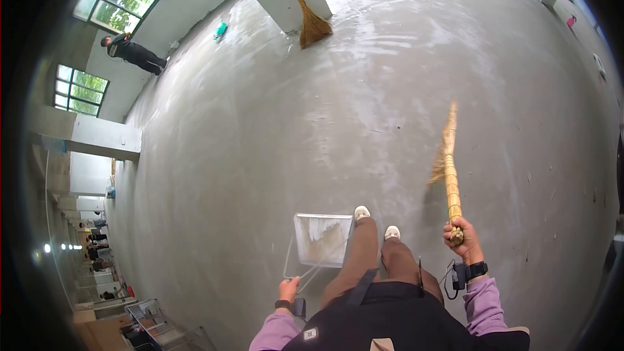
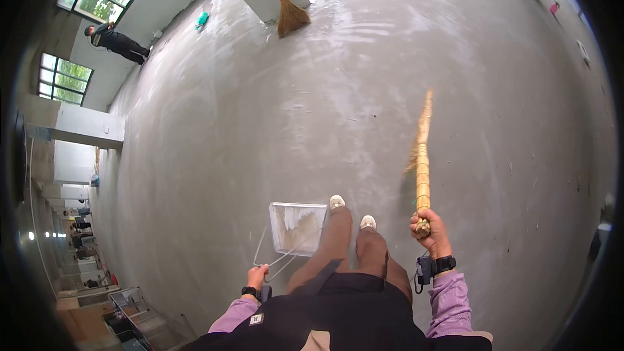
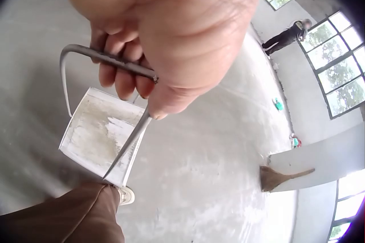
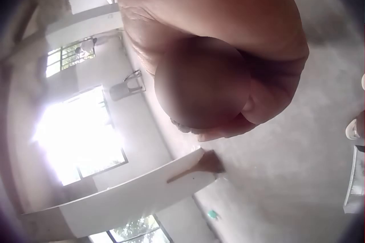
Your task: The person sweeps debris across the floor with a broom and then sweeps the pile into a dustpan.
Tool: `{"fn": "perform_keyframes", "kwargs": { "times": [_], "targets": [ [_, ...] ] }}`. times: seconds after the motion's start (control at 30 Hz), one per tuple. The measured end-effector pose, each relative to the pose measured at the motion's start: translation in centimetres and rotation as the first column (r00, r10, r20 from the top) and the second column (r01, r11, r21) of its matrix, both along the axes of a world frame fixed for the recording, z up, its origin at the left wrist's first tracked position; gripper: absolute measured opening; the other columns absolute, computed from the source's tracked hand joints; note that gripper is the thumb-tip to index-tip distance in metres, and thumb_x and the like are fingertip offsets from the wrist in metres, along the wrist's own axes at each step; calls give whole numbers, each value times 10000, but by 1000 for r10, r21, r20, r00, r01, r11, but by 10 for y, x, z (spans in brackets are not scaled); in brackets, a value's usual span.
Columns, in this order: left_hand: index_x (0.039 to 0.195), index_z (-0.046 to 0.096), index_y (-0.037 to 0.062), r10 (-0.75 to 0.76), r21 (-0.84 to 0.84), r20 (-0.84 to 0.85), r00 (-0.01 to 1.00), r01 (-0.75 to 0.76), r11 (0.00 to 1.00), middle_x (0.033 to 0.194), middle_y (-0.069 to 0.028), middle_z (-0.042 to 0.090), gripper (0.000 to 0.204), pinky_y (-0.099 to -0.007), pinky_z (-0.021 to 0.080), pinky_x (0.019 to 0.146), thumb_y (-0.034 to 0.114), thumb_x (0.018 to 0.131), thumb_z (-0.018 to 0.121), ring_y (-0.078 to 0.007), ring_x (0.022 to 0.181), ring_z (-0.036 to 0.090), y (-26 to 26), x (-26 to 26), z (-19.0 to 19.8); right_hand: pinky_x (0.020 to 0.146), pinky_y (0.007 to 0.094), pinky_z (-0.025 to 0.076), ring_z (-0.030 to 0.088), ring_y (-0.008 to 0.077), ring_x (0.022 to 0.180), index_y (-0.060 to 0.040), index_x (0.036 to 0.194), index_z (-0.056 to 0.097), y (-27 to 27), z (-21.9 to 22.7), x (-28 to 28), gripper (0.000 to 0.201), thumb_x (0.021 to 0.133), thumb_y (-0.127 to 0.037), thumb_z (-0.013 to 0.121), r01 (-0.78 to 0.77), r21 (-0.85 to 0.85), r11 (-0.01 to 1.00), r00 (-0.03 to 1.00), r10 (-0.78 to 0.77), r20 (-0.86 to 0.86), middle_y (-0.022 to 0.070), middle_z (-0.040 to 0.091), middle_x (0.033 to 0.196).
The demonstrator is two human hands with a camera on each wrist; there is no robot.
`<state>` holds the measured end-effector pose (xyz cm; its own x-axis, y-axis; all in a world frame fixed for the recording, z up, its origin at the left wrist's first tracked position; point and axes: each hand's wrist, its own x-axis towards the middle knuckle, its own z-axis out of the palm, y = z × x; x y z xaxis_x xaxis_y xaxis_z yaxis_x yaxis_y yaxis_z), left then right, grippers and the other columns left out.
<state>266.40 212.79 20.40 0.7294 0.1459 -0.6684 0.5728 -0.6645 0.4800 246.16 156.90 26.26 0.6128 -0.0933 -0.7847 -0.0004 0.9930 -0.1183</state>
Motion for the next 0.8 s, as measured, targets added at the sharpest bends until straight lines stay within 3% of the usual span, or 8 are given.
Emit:
{"fn": "perform_keyframes", "kwargs": {
  "times": [0.13, 0.3, 0.33, 0.47, 0.5, 0.63, 0.8],
  "targets": [
    [741, 621, -40, 9, 45, -54, 999, -6, 999, 707, -77, 617, 291, -278, 425, 615, 249, 718, 651, -138, 653, 548, 5, 6, -2, 406, 238, 360, 488, 127, 501, -74, 832, 425, 24, 2, 51, 126, 771, -135, 517, -191, 137, 972, 977, 175, 118, 10, 490, 647],
    [694, 616, -38, 61, 25, -79, 995, -59, 998, 668, -78, 607, 296, -285, 422, 589, 256, 709, 654, -139, 626, 537, 7, 38, -37, 413, 231, 375, 474, 104, 508, -90, 856, 386, 56, -43, 194, 154, 785, -118, 519, -423, 268, 866, 902, 375, 213, 0, 462, 631],
    [671, 610, -35, 66, 21, -87, 994, -64, 998, 642, -74, 595, 295, -293, 416, 570, 254, 709, 653, -136, 602, 522, 7, 41, -39, 407, 223, 396, 472, 101, 497, -77, 866, 382, 70, -42, 226, 167, 782, -103, 523, -402, 246, 882, 913, 366, 181, 7, 465, 628],
    [679, 632, -29, 62, 43, -127, 990, -57, 997, 653, -78, 617, 314, -272, 427, 564, 281, 730, 643, -138, 590, 554, 22, 48, -49, 384, 207, 397, 497, 105, 487, -59, 869, 403, 125, -58, 341, 185, 761, -108, 545, -578, 163, 800, 805, 526, 274, 18, 483, 627],
    [670, 629, -26, 69, 30, -126, 990, -66, 997, 645, -73, 613, 314, -272, 422, 558, 282, 728, 643, -136, 583, 548, 25, 51, -50, 386, 209, 398, 501, 97, 492, -62, 856, 418, 138, -35, 368, 184, 752, -122, 558, -576, 95, 812, 813, 558, 163, 14, 492, 628],
    [627, 584, -8, 89, 7, -149, 985, -89, 996, 605, -40, 562, 283, -297, 386, 551, 255, 724, 622, -125, 579, 488, 25, 64, -42, 369, 199, 337, 503, 102, 497, -79, 836, 405, 158, -60, 440, 162, 765, -138, 538, -545, 263, 796, 834, 484, 263, 24, 505, 640],
    [627, 585, -5, 33, -25, -184, 982, -38, 999, 597, -50, 560, 299, -304, 387, 554, 275, 728, 616, -132, 573, 486, 23, 88, -38, 379, 181, 298, 475, 79, 521, -3, 925, 403, 105, -78, 423, 255, 788, -177, 531, -290, 531, 796, 953, 192, 233, 3, 462, 660]
  ]
}}
